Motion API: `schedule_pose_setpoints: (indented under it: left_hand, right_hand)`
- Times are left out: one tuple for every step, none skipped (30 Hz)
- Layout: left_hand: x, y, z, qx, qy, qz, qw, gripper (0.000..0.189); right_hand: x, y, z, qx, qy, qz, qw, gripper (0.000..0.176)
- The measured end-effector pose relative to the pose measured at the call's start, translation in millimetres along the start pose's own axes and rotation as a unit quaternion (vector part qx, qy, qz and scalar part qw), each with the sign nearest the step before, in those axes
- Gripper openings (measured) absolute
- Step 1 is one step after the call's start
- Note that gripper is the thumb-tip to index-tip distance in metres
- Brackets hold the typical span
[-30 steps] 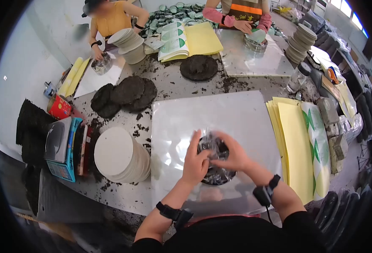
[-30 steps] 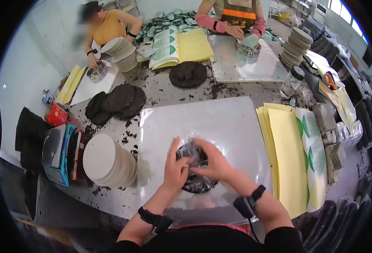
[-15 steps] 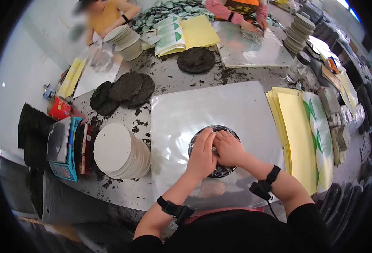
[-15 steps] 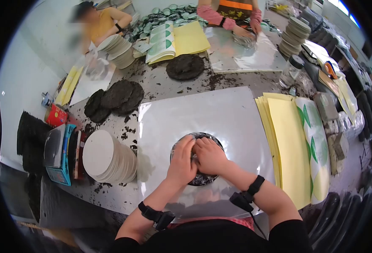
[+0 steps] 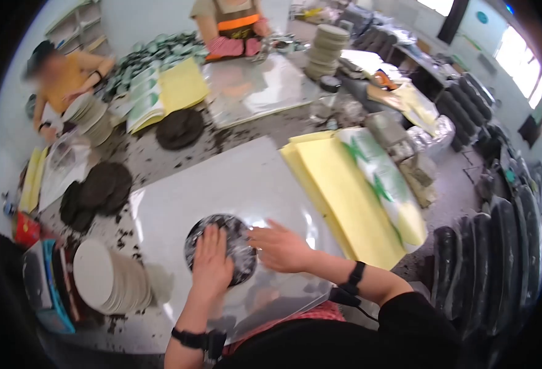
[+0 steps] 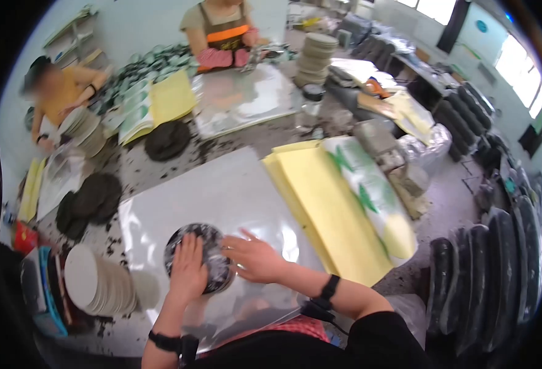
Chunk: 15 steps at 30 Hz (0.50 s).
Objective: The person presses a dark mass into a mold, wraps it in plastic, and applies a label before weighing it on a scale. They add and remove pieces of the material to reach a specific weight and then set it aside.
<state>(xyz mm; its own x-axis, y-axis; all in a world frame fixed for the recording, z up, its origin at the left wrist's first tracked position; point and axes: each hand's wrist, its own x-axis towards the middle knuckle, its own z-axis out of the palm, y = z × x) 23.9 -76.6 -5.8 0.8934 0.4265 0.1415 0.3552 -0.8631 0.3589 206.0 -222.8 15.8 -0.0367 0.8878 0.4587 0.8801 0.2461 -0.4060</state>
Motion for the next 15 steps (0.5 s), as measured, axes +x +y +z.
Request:
schedule_pose_setpoints:
  left_hand:
    - [-1,-1,-1,0.015,-0.010,0.009,1.000,0.064]
    - [6,-1,-2,0.016,-0.007,0.013,1.000,0.064]
    - [8,0,-2,0.018,-0.010,0.013,1.000,0.064]
    - [7,1,0,0.022,-0.017,0.012,1.000,0.064]
    - [14,2,1,0.033,-0.020,0.018,0.999,0.064]
    - [15,4,3,0.036,-0.023,0.018,0.999,0.064]
    - [18,5,5,0.039,-0.022,0.016,0.999,0.063]
    - [23,7,6,0.040,-0.017,0.012,0.999,0.063]
    - [23,8,5,0.036,-0.022,0.003,0.999,0.063]
    - [23,9,4,0.033,-0.023,0.000,0.999,0.063]
    - [23,10,4,0.031,-0.024,-0.003,0.999,0.063]
    - [24,9,3,0.030,-0.025,-0.003,0.999,0.063]
    - [24,9,4,0.030,-0.028,-0.006,0.999,0.063]
    - [25,11,5,0.022,-0.029,-0.004,0.999,0.064]
    - [25,11,3,0.016,-0.031,-0.004,0.999,0.064]
  right_hand:
    - [-24,23,-24,-0.048,0.033,0.137,0.989,0.033]
    - [-55,55,-49,-0.090,0.066,0.266,0.958,0.037]
    - [-85,89,-80,-0.155,0.110,0.418,0.888,0.045]
    - [-110,118,-119,-0.233,0.116,0.487,0.834,0.045]
    - [-166,173,-126,-0.543,0.120,0.357,0.751,0.041]
    - [-192,191,-134,-0.434,0.081,0.488,0.753,0.040]
    - [-198,196,-142,-0.312,0.043,0.602,0.734,0.040]
    - [-200,200,-142,-0.305,0.062,0.612,0.727,0.039]
    - [-194,194,-138,-0.296,0.083,0.623,0.719,0.038]
    - [-192,190,-137,-0.286,0.101,0.635,0.711,0.038]
    - [-198,195,-145,-0.260,0.135,0.614,0.733,0.034]
    - [-209,203,-160,-0.233,0.170,0.591,0.753,0.030]
    - [-220,209,-180,-0.206,0.205,0.567,0.771,0.027]
    - [-230,218,-212,-0.154,0.260,0.581,0.756,0.026]
    - [-246,229,-251,-0.098,0.311,0.591,0.738,0.026]
